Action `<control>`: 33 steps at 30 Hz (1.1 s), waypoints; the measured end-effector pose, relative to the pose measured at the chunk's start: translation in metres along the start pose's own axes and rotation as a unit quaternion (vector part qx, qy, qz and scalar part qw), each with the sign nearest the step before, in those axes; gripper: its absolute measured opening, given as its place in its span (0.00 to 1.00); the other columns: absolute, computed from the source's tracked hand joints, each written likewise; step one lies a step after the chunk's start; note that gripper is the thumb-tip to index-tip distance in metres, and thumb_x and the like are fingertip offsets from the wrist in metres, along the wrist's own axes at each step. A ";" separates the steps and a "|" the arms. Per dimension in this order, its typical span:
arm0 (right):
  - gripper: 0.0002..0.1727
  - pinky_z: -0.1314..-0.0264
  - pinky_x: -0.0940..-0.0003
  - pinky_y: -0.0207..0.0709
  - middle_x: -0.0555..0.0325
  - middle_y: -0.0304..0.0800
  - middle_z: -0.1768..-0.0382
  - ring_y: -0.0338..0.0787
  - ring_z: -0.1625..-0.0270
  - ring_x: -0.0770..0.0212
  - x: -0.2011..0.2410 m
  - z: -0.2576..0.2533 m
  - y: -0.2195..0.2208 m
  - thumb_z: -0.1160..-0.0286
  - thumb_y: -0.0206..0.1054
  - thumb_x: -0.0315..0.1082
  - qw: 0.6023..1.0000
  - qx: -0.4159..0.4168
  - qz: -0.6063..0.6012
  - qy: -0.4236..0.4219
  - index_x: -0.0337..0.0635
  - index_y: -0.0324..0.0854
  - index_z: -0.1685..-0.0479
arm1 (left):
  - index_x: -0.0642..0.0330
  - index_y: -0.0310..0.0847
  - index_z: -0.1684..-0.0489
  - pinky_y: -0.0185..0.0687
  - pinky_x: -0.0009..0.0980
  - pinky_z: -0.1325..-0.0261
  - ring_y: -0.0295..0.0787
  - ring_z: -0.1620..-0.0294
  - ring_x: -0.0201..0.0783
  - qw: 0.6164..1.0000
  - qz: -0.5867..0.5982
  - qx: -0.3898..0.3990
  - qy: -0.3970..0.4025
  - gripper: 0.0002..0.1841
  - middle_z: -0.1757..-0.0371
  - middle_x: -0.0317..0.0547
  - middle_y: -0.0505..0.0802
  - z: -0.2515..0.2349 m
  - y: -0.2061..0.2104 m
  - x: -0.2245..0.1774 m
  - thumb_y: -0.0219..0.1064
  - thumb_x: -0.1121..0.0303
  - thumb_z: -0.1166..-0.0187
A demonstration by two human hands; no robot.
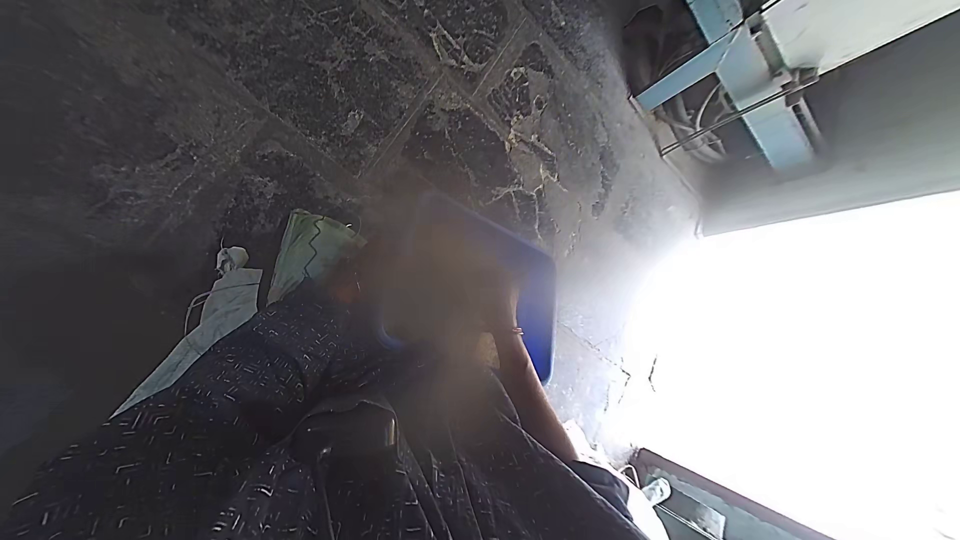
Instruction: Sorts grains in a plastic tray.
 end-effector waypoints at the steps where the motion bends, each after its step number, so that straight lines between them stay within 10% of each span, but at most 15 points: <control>1: 0.23 0.54 0.41 0.76 0.42 0.87 0.70 0.87 0.63 0.43 -0.001 0.000 0.002 0.16 0.69 0.45 1.000 0.018 0.006 0.002 0.30 0.85 0.69 | 0.75 0.77 0.31 0.80 0.44 0.41 0.86 0.51 0.47 1.000 0.002 -0.001 0.000 0.26 0.46 0.65 0.89 0.000 0.000 0.000 0.72 0.86 0.32; 7: 0.14 0.43 0.36 0.79 0.38 0.92 0.55 0.91 0.49 0.38 0.002 0.002 0.010 0.18 0.68 0.37 0.993 0.095 0.065 -0.010 0.32 0.90 0.54 | 0.76 0.77 0.32 0.78 0.44 0.38 0.85 0.47 0.48 1.000 -0.005 0.002 -0.003 0.25 0.44 0.66 0.88 -0.001 -0.002 0.002 0.73 0.85 0.32; 33: 0.16 0.44 0.37 0.80 0.40 0.92 0.57 0.92 0.50 0.40 -0.002 0.000 0.014 0.17 0.68 0.41 0.990 0.110 0.083 -0.022 0.33 0.89 0.56 | 0.76 0.78 0.34 0.81 0.41 0.43 0.86 0.52 0.45 1.000 0.000 -0.001 -0.011 0.24 0.47 0.64 0.88 0.000 0.000 -0.001 0.72 0.86 0.32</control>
Point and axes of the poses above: each hand's wrist, its own z-axis away from the middle knuckle, its own y-axis out of the palm, x = y × z, the point moved 3 cm from there along -z, towards the middle knuckle
